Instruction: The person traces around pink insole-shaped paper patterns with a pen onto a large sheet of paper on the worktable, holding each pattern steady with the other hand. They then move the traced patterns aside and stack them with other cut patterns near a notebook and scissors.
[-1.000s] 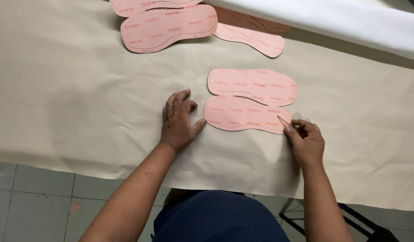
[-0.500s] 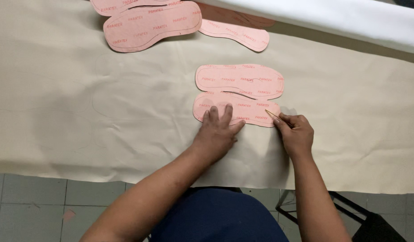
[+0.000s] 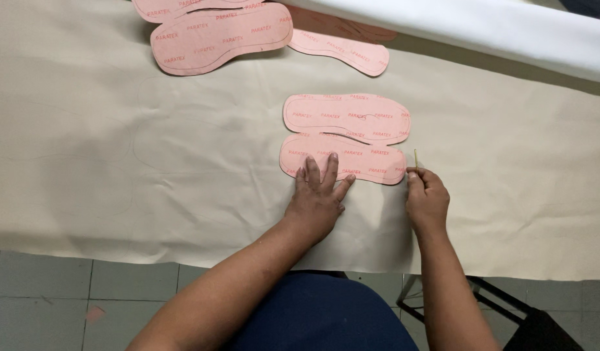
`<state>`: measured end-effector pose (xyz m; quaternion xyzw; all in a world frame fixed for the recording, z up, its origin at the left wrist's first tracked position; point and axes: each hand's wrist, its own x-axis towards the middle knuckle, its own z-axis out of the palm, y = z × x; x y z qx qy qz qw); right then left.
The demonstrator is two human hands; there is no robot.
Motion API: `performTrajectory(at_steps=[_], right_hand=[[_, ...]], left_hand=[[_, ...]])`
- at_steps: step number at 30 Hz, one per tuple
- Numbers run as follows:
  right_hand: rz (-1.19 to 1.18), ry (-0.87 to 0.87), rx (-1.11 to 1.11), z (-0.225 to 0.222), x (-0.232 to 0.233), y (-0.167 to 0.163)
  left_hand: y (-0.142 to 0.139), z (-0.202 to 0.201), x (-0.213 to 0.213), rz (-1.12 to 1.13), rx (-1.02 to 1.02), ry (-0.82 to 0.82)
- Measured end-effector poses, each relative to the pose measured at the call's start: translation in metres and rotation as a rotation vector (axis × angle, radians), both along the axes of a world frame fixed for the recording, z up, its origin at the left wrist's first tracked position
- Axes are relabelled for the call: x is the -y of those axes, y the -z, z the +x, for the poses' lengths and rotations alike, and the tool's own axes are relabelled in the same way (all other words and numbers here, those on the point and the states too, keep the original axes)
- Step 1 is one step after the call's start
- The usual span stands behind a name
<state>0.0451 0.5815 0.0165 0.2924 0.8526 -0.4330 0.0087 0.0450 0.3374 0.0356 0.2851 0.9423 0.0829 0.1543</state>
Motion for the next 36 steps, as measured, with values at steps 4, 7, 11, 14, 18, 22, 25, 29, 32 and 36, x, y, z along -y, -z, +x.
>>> performTrajectory(at_steps=[4, 7, 11, 14, 18, 22, 25, 29, 32, 36], right_hand=[[-0.019, 0.005, -0.022, 0.001, 0.001, 0.003], [0.002, -0.027, -0.041, 0.003, -0.001, 0.002], [0.084, -0.082, -0.082, 0.003, 0.000, -0.006], [0.257, -0.178, -0.181, 0.002, 0.012, -0.020], [0.063, -0.352, -0.176, -0.011, 0.040, -0.048], [-0.034, -0.742, -0.218, -0.030, 0.082, -0.067], [0.024, -0.955, -0.142, -0.040, 0.109, -0.074], [0.064, -1.009, -0.033, -0.050, 0.128, -0.076], [0.273, -1.129, -0.116, -0.052, 0.133, -0.073], [0.355, -1.191, -0.213, -0.050, 0.136, -0.069]], left_hand=[[-0.002, -0.003, -0.001, -0.044, 0.054, 0.023], [-0.004, -0.003, 0.000, -0.065, 0.047, 0.033], [-0.002, -0.001, -0.005, -0.057, 0.094, 0.014], [0.003, 0.005, -0.013, -0.104, -0.134, 0.077], [0.012, 0.005, -0.026, -0.108, -0.100, 0.123], [0.023, 0.009, -0.036, -0.104, -0.047, 0.096], [0.033, 0.011, -0.041, -0.132, 0.006, 0.153], [0.049, 0.012, -0.039, 0.335, 0.227, -0.199], [0.053, 0.014, -0.037, 0.517, 0.312, -0.376], [0.050, 0.013, -0.034, 0.243, 0.222, -0.121]])
